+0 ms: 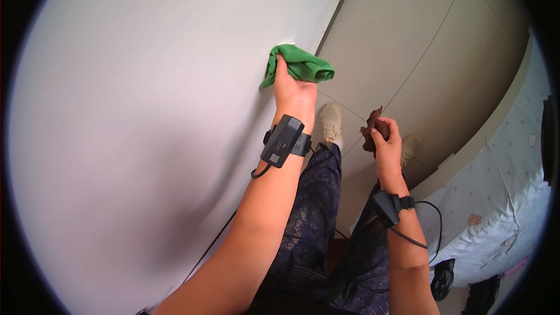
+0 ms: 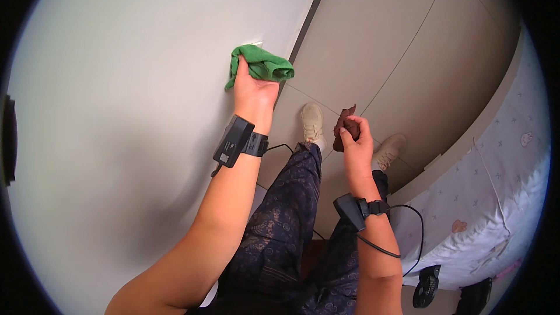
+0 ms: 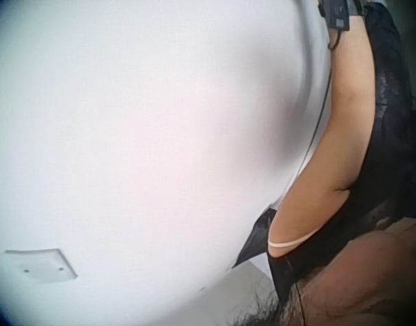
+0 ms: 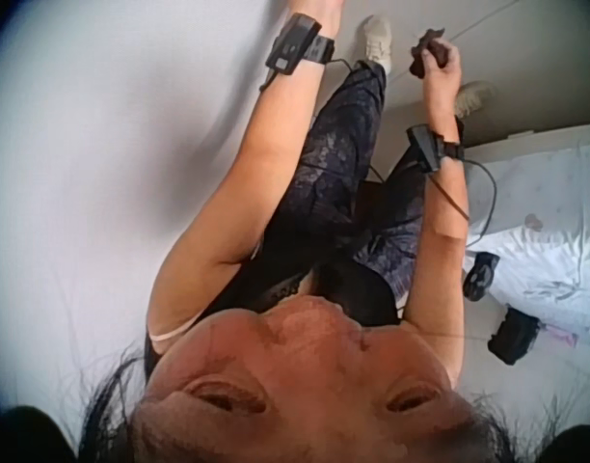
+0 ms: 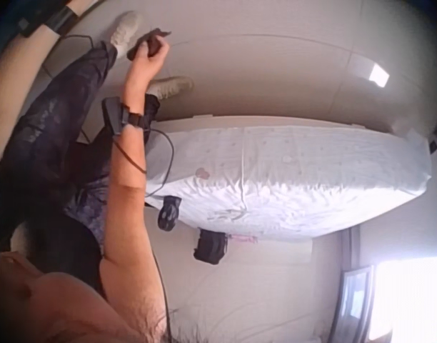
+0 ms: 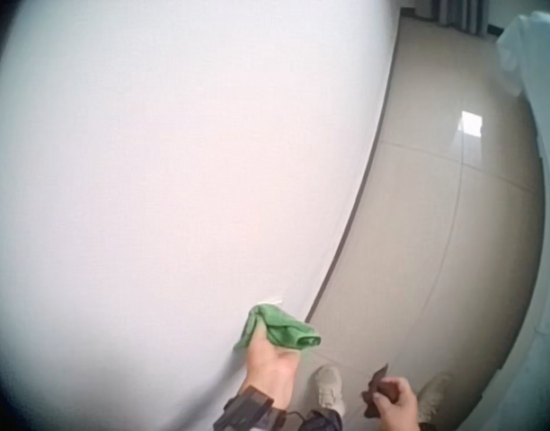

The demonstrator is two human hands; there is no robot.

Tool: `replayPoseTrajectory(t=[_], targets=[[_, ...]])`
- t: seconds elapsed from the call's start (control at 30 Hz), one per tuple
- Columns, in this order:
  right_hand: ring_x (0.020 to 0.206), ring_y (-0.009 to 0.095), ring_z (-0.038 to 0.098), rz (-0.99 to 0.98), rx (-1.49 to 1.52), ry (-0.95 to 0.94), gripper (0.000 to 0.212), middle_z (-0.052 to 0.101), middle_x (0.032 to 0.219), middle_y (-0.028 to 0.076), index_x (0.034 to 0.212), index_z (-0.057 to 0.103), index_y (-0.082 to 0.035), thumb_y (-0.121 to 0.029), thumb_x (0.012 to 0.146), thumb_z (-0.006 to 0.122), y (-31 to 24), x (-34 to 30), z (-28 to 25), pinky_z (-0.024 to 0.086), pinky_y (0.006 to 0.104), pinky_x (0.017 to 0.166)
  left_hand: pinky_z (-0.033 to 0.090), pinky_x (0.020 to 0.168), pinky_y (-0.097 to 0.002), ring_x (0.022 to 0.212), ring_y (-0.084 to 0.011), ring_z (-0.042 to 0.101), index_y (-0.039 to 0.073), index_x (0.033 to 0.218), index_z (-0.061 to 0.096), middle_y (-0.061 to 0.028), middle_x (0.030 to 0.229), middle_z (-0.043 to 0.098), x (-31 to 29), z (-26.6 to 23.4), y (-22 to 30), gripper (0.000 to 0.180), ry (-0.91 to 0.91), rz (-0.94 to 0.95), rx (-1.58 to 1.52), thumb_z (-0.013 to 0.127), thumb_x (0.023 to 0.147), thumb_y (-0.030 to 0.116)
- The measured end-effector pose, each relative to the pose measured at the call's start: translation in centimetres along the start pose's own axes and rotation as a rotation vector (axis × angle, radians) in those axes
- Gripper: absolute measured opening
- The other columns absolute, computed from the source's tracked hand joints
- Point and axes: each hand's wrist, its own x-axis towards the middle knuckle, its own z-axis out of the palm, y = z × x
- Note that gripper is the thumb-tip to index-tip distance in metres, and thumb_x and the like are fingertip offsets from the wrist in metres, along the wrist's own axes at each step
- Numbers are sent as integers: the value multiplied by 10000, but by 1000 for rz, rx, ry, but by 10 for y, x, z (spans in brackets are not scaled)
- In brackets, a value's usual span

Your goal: Cleaning the headboard and wall fixtures with cloths in a bedroom.

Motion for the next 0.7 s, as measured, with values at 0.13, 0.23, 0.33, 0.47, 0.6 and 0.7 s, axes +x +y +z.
replayPoseTrajectory(t=[0.13,0.23,0.33,0.47,0.6,0.7], targets=[[861,100,535,-12,-7,-4,221,576,933,26,1032,501,-65,-3,824,547,-2,4,-1,437,230,753,400,909,-343,992,-159,512,106,1028,539,-8,1057,555,7,11,-3,233,4,17,7,520,909,305],[858,105,547,-20,-10,-4,222,580,939,32,1032,500,-61,-3,823,551,-3,6,-2,445,229,748,416,896,-361,973,-180,536,104,1020,560,-20,1034,584,9,11,-8,232,-25,5,103,544,894,297],[862,111,555,-2,3,6,220,583,947,37,1031,499,-57,-1,825,550,2,9,-8,452,231,746,386,928,-371,1037,-185,503,105,1111,526,-21,1120,546,1,-6,-20,321,-19,14,202,557,884,330],[865,114,560,-1,-22,22,223,585,950,41,1037,497,-57,5,828,541,4,11,-11,453,234,748,397,890,-343,998,-166,497,81,1099,512,-20,1073,536,-3,-5,-19,353,11,35,223,567,877,349],[854,115,563,15,5,15,228,585,940,43,1042,491,-58,12,829,533,8,11,-13,454,236,748,395,895,-340,995,-167,499,83,1090,511,-26,1070,537,13,12,-19,381,-6,89,193,580,863,381],[852,114,561,26,-18,13,226,583,932,41,1040,489,-58,9,829,533,8,12,-15,452,236,743,403,887,-341,1000,-166,499,84,1096,513,-29,1084,534,18,20,-23,396,15,61,158,587,856,390]])
